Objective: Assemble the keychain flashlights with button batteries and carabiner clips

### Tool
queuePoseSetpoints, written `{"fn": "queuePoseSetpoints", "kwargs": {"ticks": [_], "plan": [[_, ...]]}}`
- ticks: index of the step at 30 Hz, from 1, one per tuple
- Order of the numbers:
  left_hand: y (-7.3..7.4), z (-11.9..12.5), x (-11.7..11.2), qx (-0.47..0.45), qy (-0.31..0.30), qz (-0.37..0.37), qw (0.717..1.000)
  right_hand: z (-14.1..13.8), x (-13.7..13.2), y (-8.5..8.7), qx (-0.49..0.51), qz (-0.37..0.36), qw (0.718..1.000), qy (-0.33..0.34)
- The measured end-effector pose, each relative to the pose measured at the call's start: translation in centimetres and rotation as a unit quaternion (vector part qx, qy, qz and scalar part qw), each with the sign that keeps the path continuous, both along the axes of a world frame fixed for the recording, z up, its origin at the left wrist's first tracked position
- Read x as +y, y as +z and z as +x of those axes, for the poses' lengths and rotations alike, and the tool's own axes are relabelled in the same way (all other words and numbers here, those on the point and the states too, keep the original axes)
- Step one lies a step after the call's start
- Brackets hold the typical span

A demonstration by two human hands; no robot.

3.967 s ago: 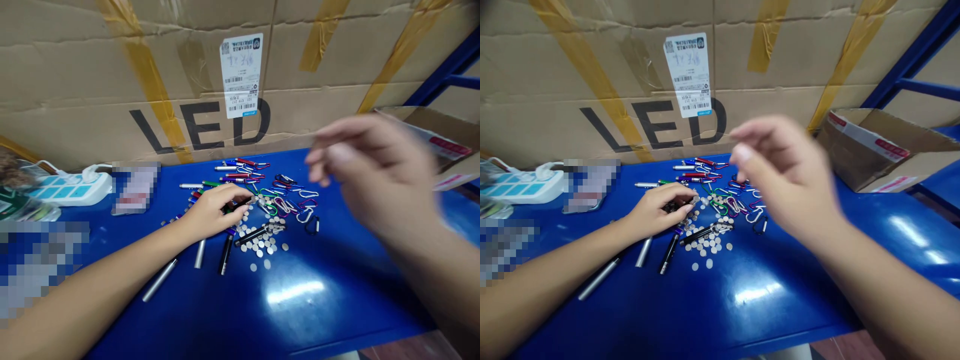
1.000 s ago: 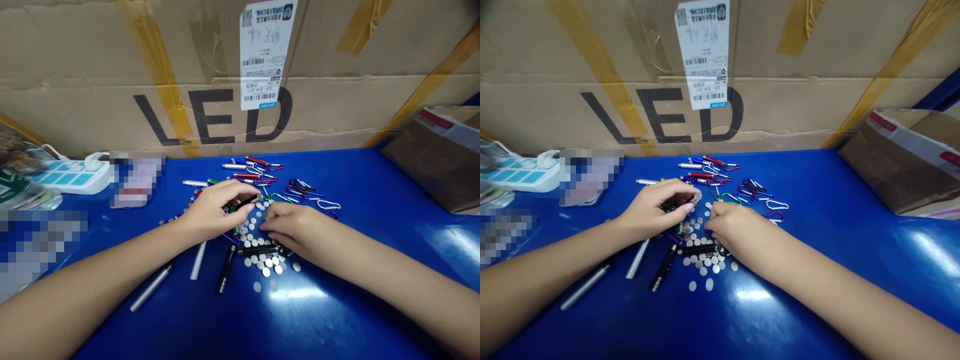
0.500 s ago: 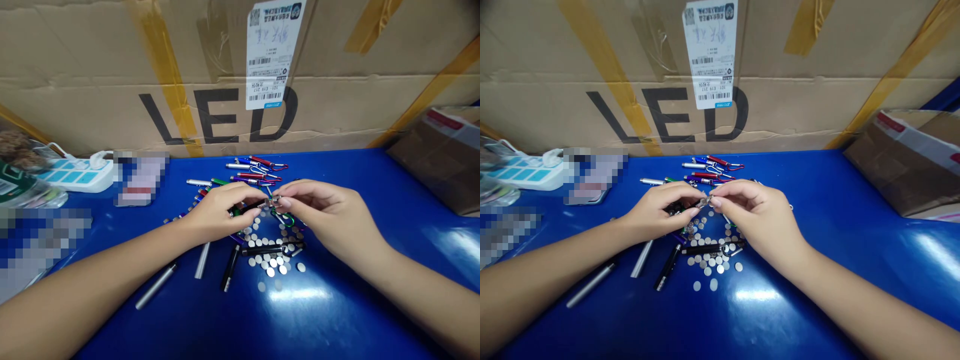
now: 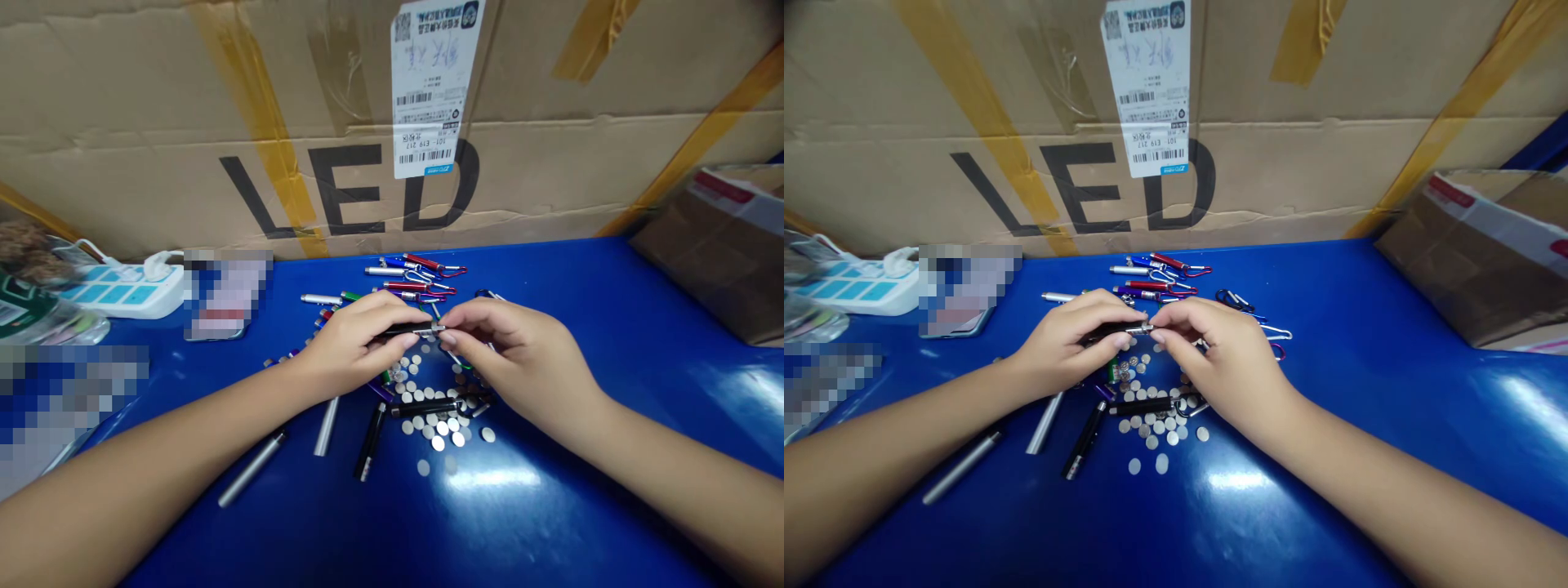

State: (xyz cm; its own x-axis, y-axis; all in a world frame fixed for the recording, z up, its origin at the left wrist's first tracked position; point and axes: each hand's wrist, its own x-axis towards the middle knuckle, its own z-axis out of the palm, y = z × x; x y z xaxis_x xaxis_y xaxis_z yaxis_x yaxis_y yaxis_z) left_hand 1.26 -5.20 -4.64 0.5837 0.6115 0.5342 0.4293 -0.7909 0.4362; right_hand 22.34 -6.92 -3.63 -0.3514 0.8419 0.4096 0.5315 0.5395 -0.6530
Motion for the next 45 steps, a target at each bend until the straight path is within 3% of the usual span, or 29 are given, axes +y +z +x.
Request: {"fn": "queuePoseSetpoints", "kwargs": {"ticks": [6,8,12,14,18,20,26,29,32,34,35,37,39,41,42,44,45], "plan": [[-0.2,0.0,0.3,-0.004,-0.022,0.071,0.997,0.4,0.3,0.1,-0.077,0.095,0.991,0.056],[-0.4,-0.1,0.3,0.008,-0.033,0.113,0.993,0.3,0.2,0.3,-0.079,0.073,0.992,0.06],[-0.6,-0.2,0.0,0.031,-0.032,0.165,0.985,0.1,-0.1,0.5,-0.054,-0.058,0.996,0.042],[-0.4,-0.1,-0.2,0.039,-0.018,0.156,0.987,0.2,-0.1,0.3,-0.051,-0.047,0.996,0.049],[0.2,0.3,-0.4,0.036,-0.003,0.073,0.997,0.8,0.0,-0.1,-0.1,0.119,0.984,0.085],[0.5,0.4,-0.5,0.032,-0.001,0.032,0.999,1.0,0.0,-0.1,-0.123,0.153,0.976,0.096],[0.6,0.1,-0.6,0.005,-0.062,0.087,0.994,1.4,0.1,0.6,-0.089,0.086,0.985,0.118],[1.1,0.3,-0.8,0.01,-0.042,-0.003,0.999,1.7,0.2,0.7,-0.124,0.139,0.972,0.144],[1.7,0.8,-1.3,0.003,-0.013,-0.227,0.974,2.1,0.0,0.8,-0.173,0.169,0.957,0.161],[2.0,1.0,-1.6,-0.012,-0.022,-0.312,0.95,2.2,-0.2,1.0,-0.184,0.147,0.96,0.154],[2.2,1.1,-1.7,-0.014,-0.026,-0.31,0.95,2.2,-0.4,1.1,-0.18,0.137,0.962,0.151],[2.2,1.0,-1.8,-0.006,-0.033,-0.22,0.975,2.1,-0.5,1.4,-0.156,0.126,0.968,0.149],[2.1,0.8,-1.7,0.008,-0.041,-0.076,0.996,1.8,-0.6,1.5,-0.111,0.074,0.981,0.138],[1.8,0.6,-1.6,0.033,-0.045,0.043,0.998,1.4,-0.6,1.5,-0.04,-0.066,0.99,0.121],[1.6,0.6,-1.5,0.05,-0.043,0.075,0.995,1.2,-0.6,1.5,-0.001,-0.16,0.98,0.117],[1.2,0.5,-1.4,0.079,-0.035,0.108,0.99,0.8,-0.6,1.3,0.062,-0.328,0.934,0.129],[1.1,0.5,-1.3,0.082,-0.03,0.111,0.99,0.7,-0.5,1.3,0.078,-0.376,0.913,0.136]]}}
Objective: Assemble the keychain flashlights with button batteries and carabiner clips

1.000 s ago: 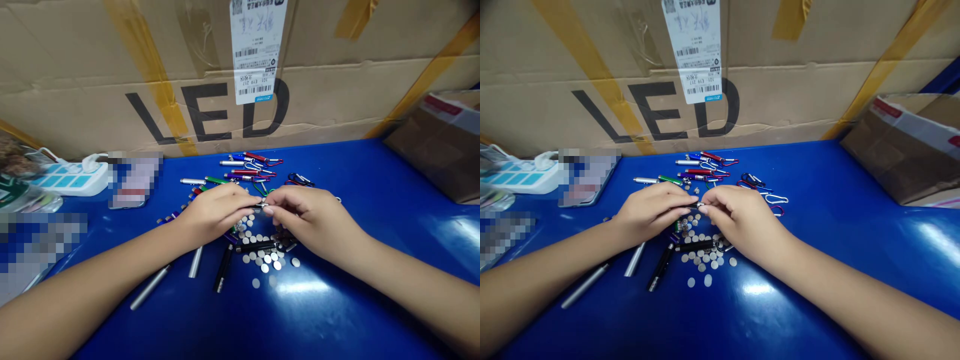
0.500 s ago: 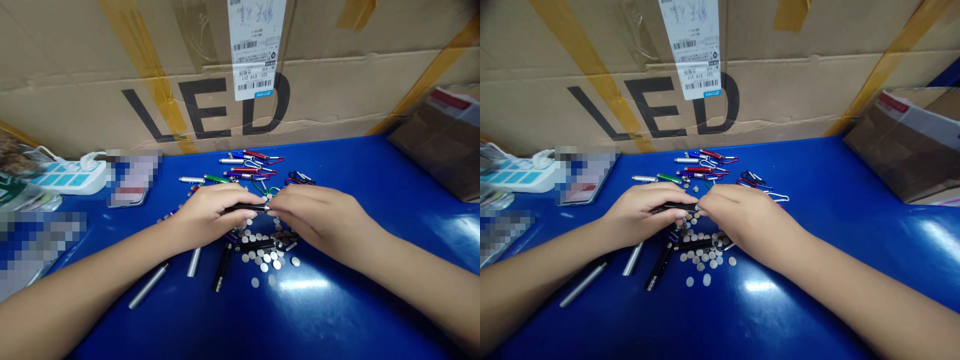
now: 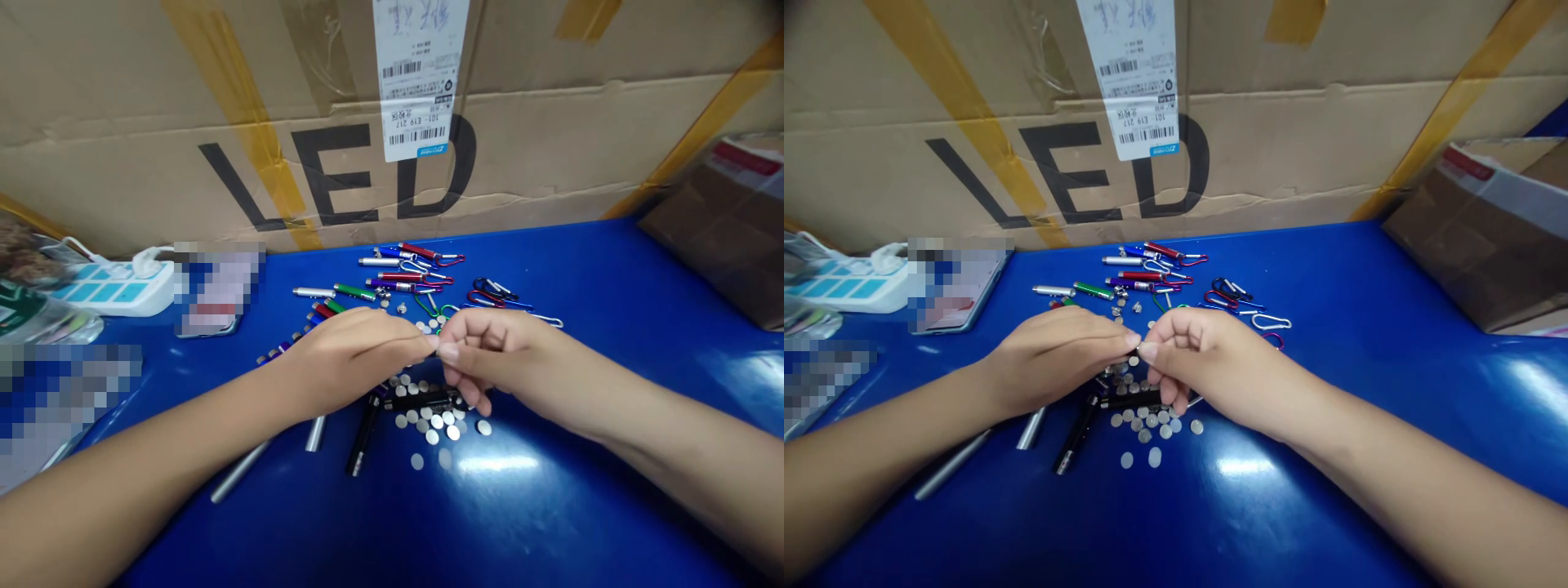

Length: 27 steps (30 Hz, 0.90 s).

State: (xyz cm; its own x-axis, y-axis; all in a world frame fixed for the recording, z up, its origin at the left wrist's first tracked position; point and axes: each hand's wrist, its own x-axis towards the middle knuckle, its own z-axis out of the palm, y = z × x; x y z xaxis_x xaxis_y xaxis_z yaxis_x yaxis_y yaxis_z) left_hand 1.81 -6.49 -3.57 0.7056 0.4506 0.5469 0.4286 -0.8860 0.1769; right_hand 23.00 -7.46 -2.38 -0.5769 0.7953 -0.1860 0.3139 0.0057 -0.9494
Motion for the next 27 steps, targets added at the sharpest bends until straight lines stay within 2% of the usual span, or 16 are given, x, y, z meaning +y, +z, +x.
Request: {"fn": "queuePoseSetpoints", "kwargs": {"ticks": [1,2,3,4,6,7,8,9,10,12,13,15,16,18,23,27], "plan": [[-0.1,0.0,0.1,-0.006,0.006,-0.006,1.0,-0.1,0.0,-0.1,-0.003,-0.011,1.0,0.002],[-0.2,0.1,0.1,-0.018,0.013,-0.021,1.0,-0.1,0.1,-0.2,-0.021,0.025,0.999,0.001],[-0.2,0.1,0.1,-0.032,0.02,-0.045,0.998,-0.1,0.2,-0.3,-0.053,0.101,0.993,-0.004],[-0.2,0.2,0.1,-0.044,0.025,-0.075,0.996,0.0,0.2,-0.3,-0.092,0.199,0.976,-0.007],[-0.1,0.3,0.0,-0.06,0.026,-0.125,0.99,0.2,0.3,-0.3,-0.167,0.376,0.911,0.007],[0.0,0.4,-0.1,-0.064,0.02,-0.129,0.989,0.3,0.3,-0.3,-0.184,0.423,0.887,0.023],[0.1,0.4,-0.2,-0.067,0.011,-0.116,0.991,0.3,0.2,-0.2,-0.182,0.435,0.881,0.035],[0.3,0.4,-0.3,-0.063,0.002,-0.094,0.994,0.3,0.1,-0.1,-0.165,0.414,0.894,0.041],[0.4,0.4,-0.4,-0.052,-0.004,-0.066,0.996,0.3,-0.1,0.1,-0.139,0.365,0.92,0.041],[0.5,0.3,-0.6,-0.022,-0.004,-0.018,1.0,0.1,-0.5,0.3,-0.075,0.222,0.972,0.031],[0.6,0.1,-0.6,-0.012,0.0,-0.003,1.0,0.0,-0.6,0.4,-0.048,0.149,0.987,0.028],[0.4,-0.1,-0.6,-0.012,0.002,0.019,1.0,-0.2,-0.8,0.5,-0.015,0.048,0.998,0.028],[0.2,-0.2,-0.5,-0.017,0.001,0.028,0.999,-0.3,-0.7,0.4,-0.005,0.029,0.999,0.029],[-0.4,-0.5,-0.1,-0.013,-0.005,0.044,0.999,-0.4,-0.4,0.0,-0.007,0.043,0.999,0.023],[-1.5,-0.7,0.8,0.022,-0.012,0.039,0.999,-0.7,0.5,-1.2,-0.081,0.195,0.978,-0.002],[-1.5,-0.7,1.0,0.008,-0.042,0.033,0.999,-0.8,0.6,-1.5,-0.083,0.237,0.968,-0.001]]}}
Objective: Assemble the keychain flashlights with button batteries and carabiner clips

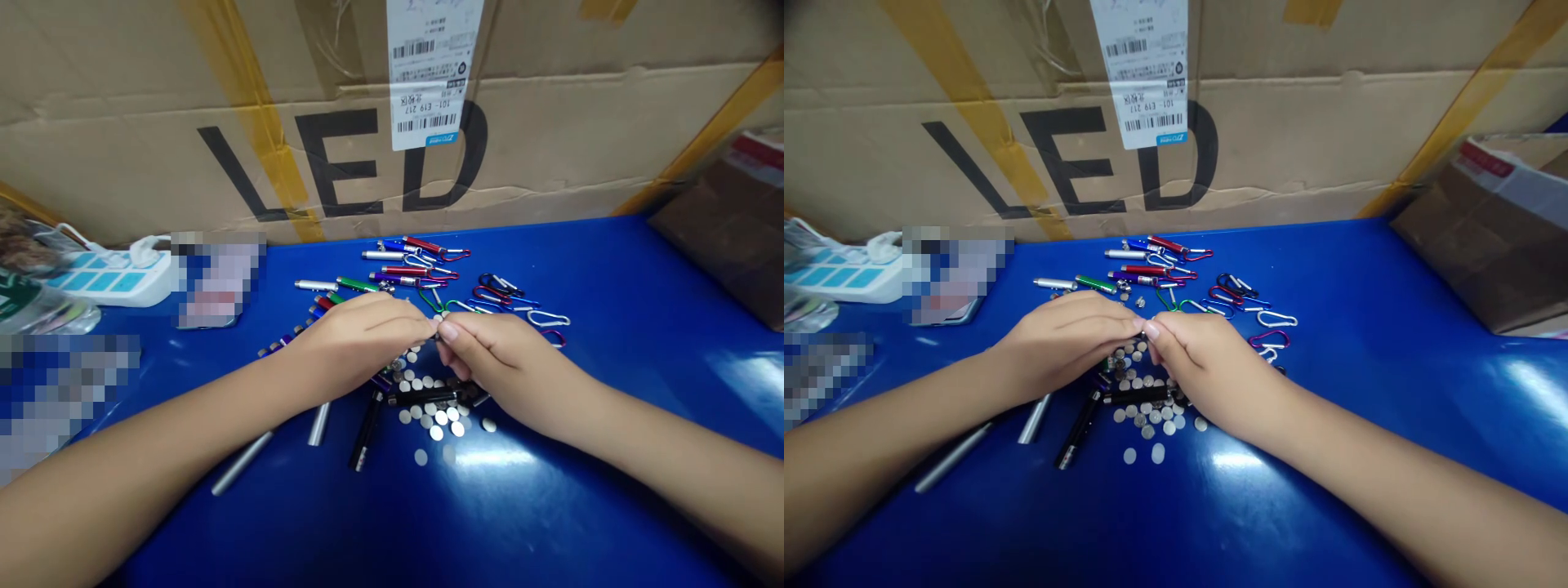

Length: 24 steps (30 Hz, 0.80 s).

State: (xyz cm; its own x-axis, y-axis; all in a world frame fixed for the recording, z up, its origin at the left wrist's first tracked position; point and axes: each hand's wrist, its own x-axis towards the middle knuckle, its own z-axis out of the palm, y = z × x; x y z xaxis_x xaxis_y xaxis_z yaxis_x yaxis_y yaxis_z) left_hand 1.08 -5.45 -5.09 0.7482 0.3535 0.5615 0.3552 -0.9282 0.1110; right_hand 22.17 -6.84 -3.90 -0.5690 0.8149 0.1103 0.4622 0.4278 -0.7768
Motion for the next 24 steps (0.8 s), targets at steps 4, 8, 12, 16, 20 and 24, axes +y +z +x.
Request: {"fn": "queuePoseSetpoints", "kwargs": {"ticks": [4,8,12,16,20,24], "plan": [[0.0,-0.1,0.0,0.009,0.009,0.008,1.0,-0.2,-0.1,0.3,0.011,-0.058,0.998,-0.001],[0.2,0.3,-0.2,0.027,0.037,0.001,0.999,-0.2,-0.1,0.5,0.024,-0.072,0.997,-0.009],[0.3,0.7,-0.5,0.046,0.075,-0.086,0.992,0.2,0.1,-0.1,-0.013,0.035,0.999,0.002],[0.0,0.7,-0.5,0.09,0.081,-0.137,0.983,0.6,0.2,-0.7,-0.072,0.11,0.99,0.043],[-0.1,0.6,-0.3,0.119,0.102,-0.159,0.975,0.7,0.2,-0.9,-0.161,0.172,0.971,0.032],[-0.1,0.6,-0.2,0.145,0.116,-0.175,0.967,0.6,0.3,-1.1,-0.236,0.211,0.948,0.018]]}}
